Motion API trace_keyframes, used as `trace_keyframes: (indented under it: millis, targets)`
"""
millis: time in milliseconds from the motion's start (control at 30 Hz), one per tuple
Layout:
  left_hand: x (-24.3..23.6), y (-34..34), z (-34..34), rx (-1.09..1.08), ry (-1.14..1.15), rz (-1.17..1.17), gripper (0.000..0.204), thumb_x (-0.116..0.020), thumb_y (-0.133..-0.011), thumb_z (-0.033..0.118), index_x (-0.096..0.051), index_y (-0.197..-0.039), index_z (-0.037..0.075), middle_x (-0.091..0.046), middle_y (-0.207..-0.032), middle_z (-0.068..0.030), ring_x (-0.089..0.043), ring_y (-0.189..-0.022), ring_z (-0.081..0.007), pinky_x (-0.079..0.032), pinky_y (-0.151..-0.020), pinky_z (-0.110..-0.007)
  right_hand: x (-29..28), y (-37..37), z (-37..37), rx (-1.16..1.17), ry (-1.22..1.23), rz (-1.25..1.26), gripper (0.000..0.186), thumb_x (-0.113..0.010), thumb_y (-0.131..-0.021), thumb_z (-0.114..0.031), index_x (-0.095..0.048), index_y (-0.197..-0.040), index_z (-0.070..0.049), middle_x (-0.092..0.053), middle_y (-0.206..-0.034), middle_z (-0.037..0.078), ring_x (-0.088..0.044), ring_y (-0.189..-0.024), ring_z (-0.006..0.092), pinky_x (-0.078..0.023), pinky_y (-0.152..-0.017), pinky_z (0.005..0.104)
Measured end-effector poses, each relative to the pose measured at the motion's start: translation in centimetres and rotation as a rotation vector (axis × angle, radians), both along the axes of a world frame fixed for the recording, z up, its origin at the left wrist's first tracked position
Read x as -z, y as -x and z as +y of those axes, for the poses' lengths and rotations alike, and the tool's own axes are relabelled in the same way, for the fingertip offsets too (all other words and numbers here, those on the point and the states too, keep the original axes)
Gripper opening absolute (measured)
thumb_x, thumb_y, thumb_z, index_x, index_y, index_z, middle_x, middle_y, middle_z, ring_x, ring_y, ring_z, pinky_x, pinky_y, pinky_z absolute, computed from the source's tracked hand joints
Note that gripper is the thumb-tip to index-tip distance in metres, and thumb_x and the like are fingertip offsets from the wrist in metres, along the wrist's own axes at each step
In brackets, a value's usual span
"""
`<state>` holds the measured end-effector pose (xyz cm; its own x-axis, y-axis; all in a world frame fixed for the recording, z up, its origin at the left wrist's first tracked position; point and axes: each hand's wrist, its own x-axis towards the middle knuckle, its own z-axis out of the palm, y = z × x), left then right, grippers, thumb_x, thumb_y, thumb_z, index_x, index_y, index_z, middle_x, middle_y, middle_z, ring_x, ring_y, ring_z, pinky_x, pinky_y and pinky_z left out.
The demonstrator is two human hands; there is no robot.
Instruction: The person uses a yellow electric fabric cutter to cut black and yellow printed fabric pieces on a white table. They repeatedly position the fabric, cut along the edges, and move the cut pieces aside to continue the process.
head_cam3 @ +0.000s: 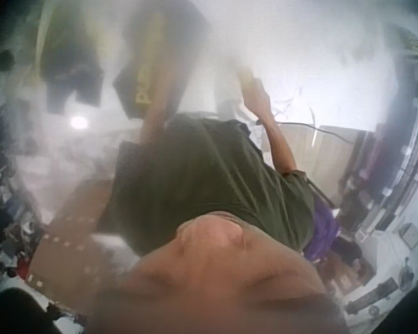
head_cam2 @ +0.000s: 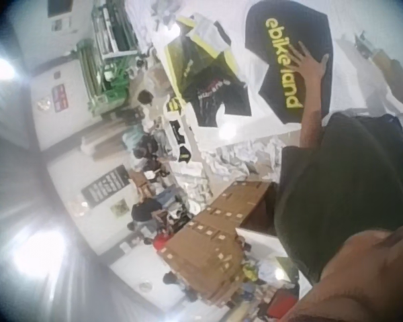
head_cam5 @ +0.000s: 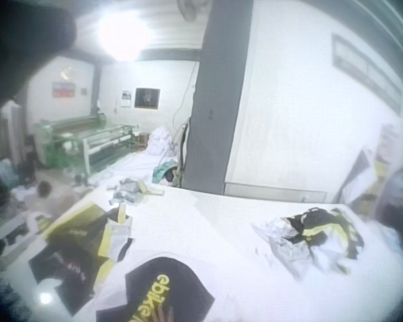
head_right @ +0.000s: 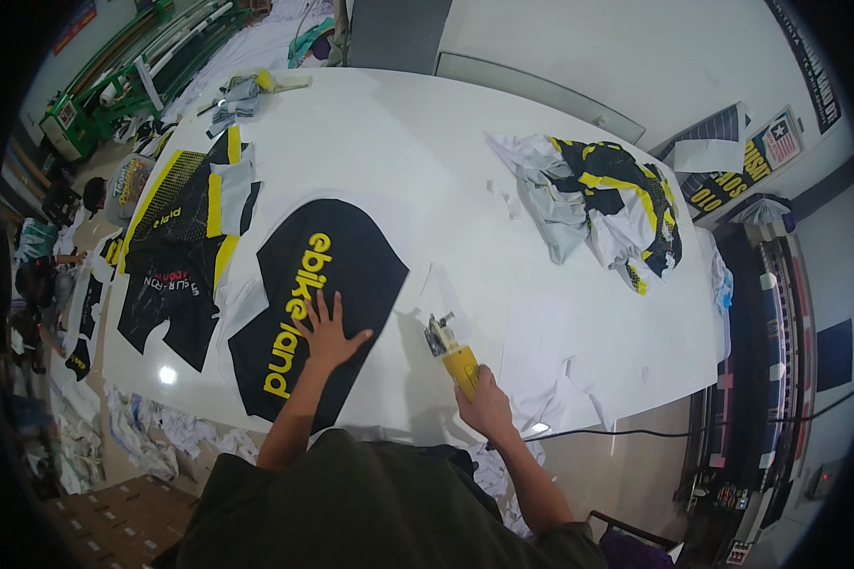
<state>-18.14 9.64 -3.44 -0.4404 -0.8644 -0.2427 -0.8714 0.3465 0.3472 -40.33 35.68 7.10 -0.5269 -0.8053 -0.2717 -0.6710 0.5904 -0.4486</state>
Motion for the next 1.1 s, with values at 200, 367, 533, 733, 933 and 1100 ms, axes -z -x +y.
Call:
trace_keyframes:
  millis: [200, 367, 533, 733, 933, 1100]
  targets:
    - [-1.6, -3.8, 11.0, 0.239, -0.048, -0.079, 0.127, -0.069, -0.076, 0.081, -0.017, -0.169, 0.011, -0.002, -0.174, -0.026, 0.0, -0.158, -0.0542, -0.004, -0.113, -0.084, -1.1, -3.3, 8.0, 0.142, -0.151, -0.053, 0.067, -0.072, -0.094, -0.034, -0.041, -0.14, 0.005, -0.065, -0.123, 0.035, -0.067, -0.105, 0.0537, -0.055, -0.09, 0.0574]
    - [-3.9, -6.3, 13.3, 0.221, -0.135, -0.173, 0.132, -0.074, -0.073, 0.08, -0.016, -0.168, 0.008, 0.001, -0.174, -0.0261, -0.001, -0.158, -0.0548, -0.009, -0.111, -0.086, -0.2, -4.7, 14.1, 0.186, -0.133, -0.021, 0.068, -0.075, -0.093, -0.033, -0.041, -0.139, 0.004, -0.065, -0.12, 0.036, -0.067, -0.104, 0.0537, -0.055, -0.088, 0.057]
    - [-4.7, -6.3, 14.2, 0.238, -0.177, -0.375, 0.133, -0.076, -0.074, 0.076, -0.014, -0.168, 0.005, -0.006, -0.173, -0.0279, -0.009, -0.158, -0.0524, -0.017, -0.113, -0.082, -0.3, -6.3, 15.9, 0.18, -0.115, -0.051, 0.063, -0.073, -0.094, -0.032, -0.043, -0.136, 0.003, -0.065, -0.117, 0.035, -0.066, -0.099, 0.0543, -0.054, -0.083, 0.0595]
    - [-1.0, 2.6, -2.1, -0.077, 0.136, 0.045, 0.099, -0.058, -0.095, 0.066, -0.025, -0.165, 0.003, -0.013, -0.171, -0.029, -0.011, -0.158, -0.0518, -0.011, -0.119, -0.076, 1.0, -7.2, 16.5, 0.241, -0.081, -0.026, 0.061, -0.074, -0.093, -0.03, -0.043, -0.134, 0.003, -0.064, -0.114, 0.036, -0.066, -0.098, 0.0552, -0.054, -0.082, 0.0594]
    - [2.7, 4.7, -19.7, -0.033, 0.241, 0.025, 0.088, -0.038, -0.103, 0.068, -0.03, -0.164, 0.005, -0.019, -0.172, -0.0255, -0.01, -0.16, -0.0469, -0.005, -0.122, -0.074, 1.2, -7.1, 15.8, 0.194, -0.032, -0.029, 0.068, -0.075, -0.092, -0.03, -0.041, -0.137, 0.006, -0.064, -0.115, 0.037, -0.066, -0.101, 0.0556, -0.054, -0.083, 0.0587]
    - [-0.3, 5.9, -20.6, 0.025, 0.362, 0.192, 0.078, -0.046, -0.105, 0.058, -0.041, -0.158, 0.002, -0.029, -0.168, -0.0252, -0.019, -0.158, -0.0464, -0.011, -0.126, -0.067, 1.1, -7.1, 14.5, 0.238, -0.044, -0.052, 0.067, -0.076, -0.092, -0.03, -0.041, -0.138, 0.005, -0.065, -0.114, 0.037, -0.065, -0.101, 0.0569, -0.054, -0.084, 0.0595]
